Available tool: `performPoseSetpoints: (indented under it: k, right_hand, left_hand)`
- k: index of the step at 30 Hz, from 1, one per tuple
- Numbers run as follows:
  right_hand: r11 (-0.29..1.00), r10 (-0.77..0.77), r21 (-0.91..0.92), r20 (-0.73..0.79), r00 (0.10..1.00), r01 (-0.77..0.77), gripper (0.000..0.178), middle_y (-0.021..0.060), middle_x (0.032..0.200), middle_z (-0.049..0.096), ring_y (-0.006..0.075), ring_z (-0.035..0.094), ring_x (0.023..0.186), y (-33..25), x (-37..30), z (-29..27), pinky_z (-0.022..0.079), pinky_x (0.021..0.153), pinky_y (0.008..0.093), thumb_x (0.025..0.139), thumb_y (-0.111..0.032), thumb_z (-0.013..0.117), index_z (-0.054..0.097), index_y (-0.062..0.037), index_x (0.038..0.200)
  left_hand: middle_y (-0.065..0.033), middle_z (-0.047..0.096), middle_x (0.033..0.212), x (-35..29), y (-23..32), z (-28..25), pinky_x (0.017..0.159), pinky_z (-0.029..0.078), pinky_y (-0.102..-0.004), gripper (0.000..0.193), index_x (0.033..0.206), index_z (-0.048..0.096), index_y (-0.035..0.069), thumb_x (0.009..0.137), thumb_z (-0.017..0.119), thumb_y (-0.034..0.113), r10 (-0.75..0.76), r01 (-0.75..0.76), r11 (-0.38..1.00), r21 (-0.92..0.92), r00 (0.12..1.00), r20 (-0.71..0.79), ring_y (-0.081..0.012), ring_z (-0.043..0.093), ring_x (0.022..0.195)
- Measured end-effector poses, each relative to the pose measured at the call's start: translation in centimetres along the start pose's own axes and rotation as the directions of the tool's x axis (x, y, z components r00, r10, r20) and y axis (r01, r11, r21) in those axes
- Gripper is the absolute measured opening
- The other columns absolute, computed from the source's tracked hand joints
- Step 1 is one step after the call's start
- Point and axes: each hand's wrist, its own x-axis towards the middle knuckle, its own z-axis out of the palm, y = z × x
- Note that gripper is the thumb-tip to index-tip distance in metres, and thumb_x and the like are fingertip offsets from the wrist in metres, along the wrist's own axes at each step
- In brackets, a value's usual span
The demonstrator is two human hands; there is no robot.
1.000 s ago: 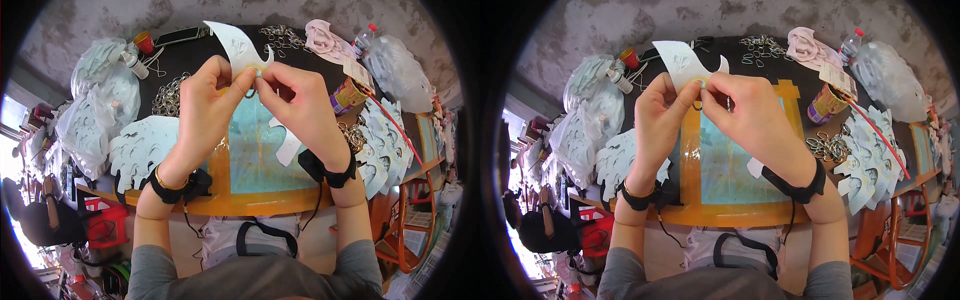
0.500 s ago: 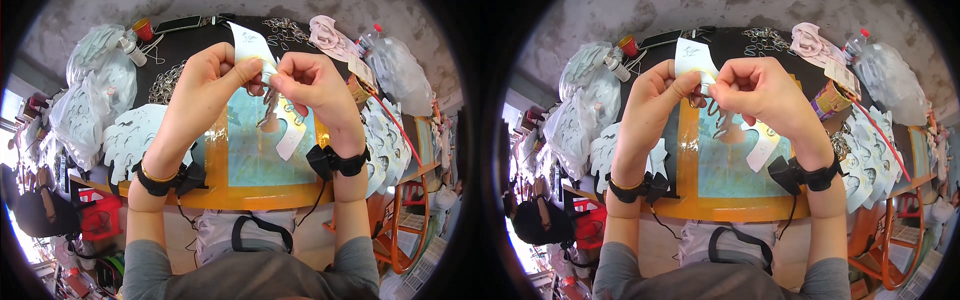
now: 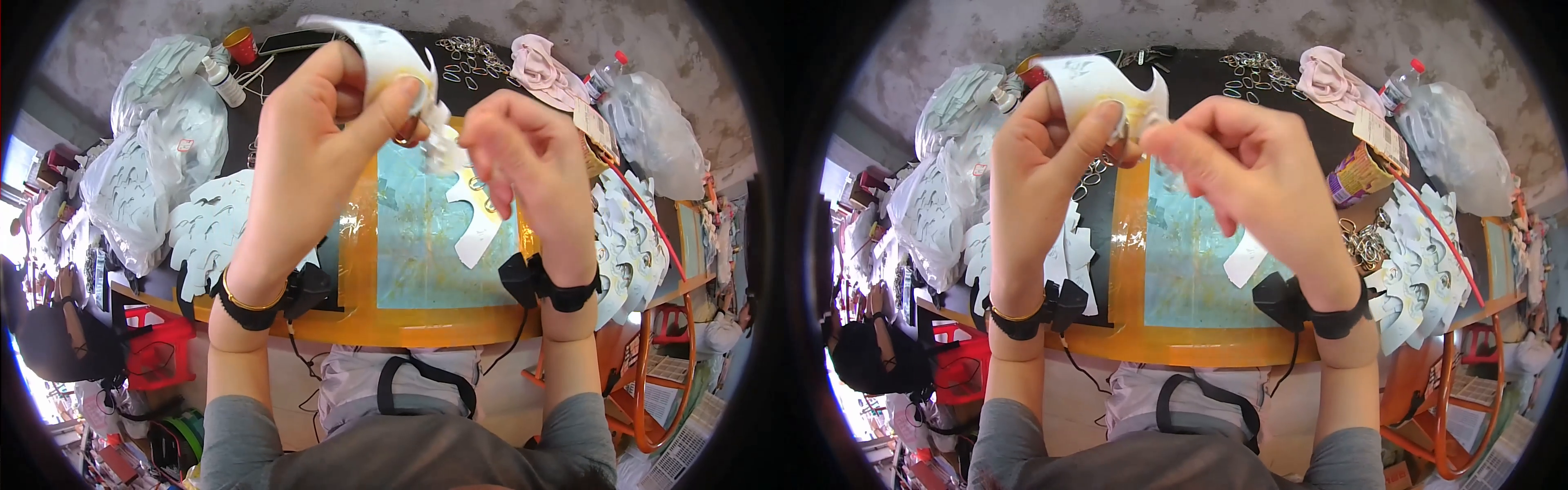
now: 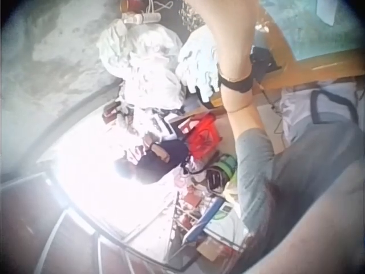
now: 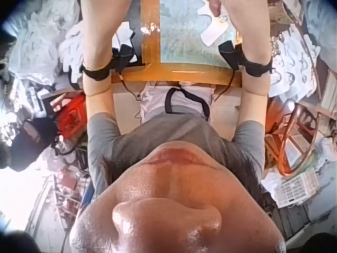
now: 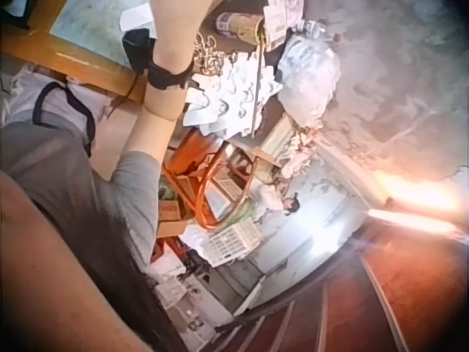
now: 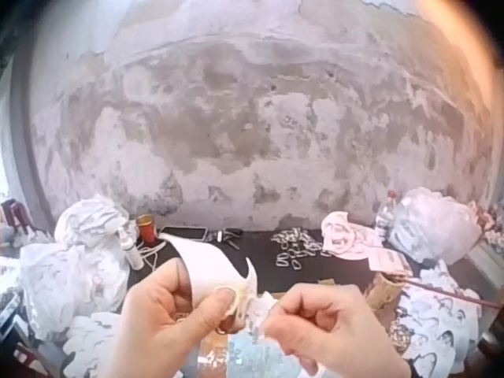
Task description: Manually inserting metal rings into pre-cut white leather shoe upper components.
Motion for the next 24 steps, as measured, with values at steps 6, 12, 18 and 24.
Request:
performPoseSetpoints:
  k: [6, 12, 18, 24]
  right_hand:
    - [0.998, -0.058, 0.000, 0.026, 0.998, 0.058, 0.022, -0.0043, 0.062, 0.052, -0.0005, 0.043, 0.048, 1.4, 0.6, 0.7, 0.033, 0.039, 0.0161, 0.081, -0.021, 0.072, 0.061, -0.0026, 0.078]
    - [0.990, -0.107, -0.095, -0.014, 0.994, 0.105, 0.020, -0.0025, 0.062, 0.053, 0.0010, 0.044, 0.050, 1.5, 0.5, 1.2, 0.034, 0.041, 0.0179, 0.083, -0.019, 0.068, 0.059, -0.0022, 0.077]
    - [0.989, -0.060, -0.131, 0.062, 0.996, 0.068, 0.016, -0.0020, 0.063, 0.051, 0.0027, 0.045, 0.050, 2.0, 1.3, -0.1, 0.034, 0.041, 0.0191, 0.085, -0.015, 0.056, 0.054, -0.0022, 0.076]
    - [0.999, 0.046, -0.012, 0.133, 0.990, -0.045, 0.019, -0.0031, 0.063, 0.050, 0.0024, 0.046, 0.049, 2.8, 2.1, -0.4, 0.036, 0.038, 0.0197, 0.088, -0.019, 0.054, 0.054, -0.0034, 0.077]
  left_hand:
    - [-0.0029, 0.065, 0.075, -0.6, 0.3, 0.4, 0.061, 0.044, -0.0170, 0.015, 0.079, 0.056, 0.002, 0.085, 0.067, 0.010, 0.013, -0.018, 0.973, 0.228, 1.000, 0.020, -0.0026, 0.057, 0.068]
    - [-0.0077, 0.066, 0.071, -0.3, 0.2, 0.5, 0.062, 0.049, -0.0205, 0.023, 0.076, 0.058, -0.004, 0.084, 0.068, 0.015, -0.080, 0.079, 0.997, 0.020, 0.996, 0.041, -0.0087, 0.062, 0.067]
    - [-0.0049, 0.065, 0.076, -0.3, -0.2, 0.7, 0.064, 0.043, -0.0166, 0.017, 0.083, 0.058, -0.001, 0.088, 0.064, 0.015, -0.049, 0.026, 0.944, 0.329, 0.997, 0.062, -0.0051, 0.058, 0.070]
    - [-0.0018, 0.062, 0.071, -0.1, -1.2, 0.7, 0.062, 0.041, -0.0166, 0.018, 0.079, 0.057, 0.001, 0.086, 0.067, 0.014, -0.033, 0.023, 0.945, 0.327, 0.999, 0.026, -0.0033, 0.054, 0.070]
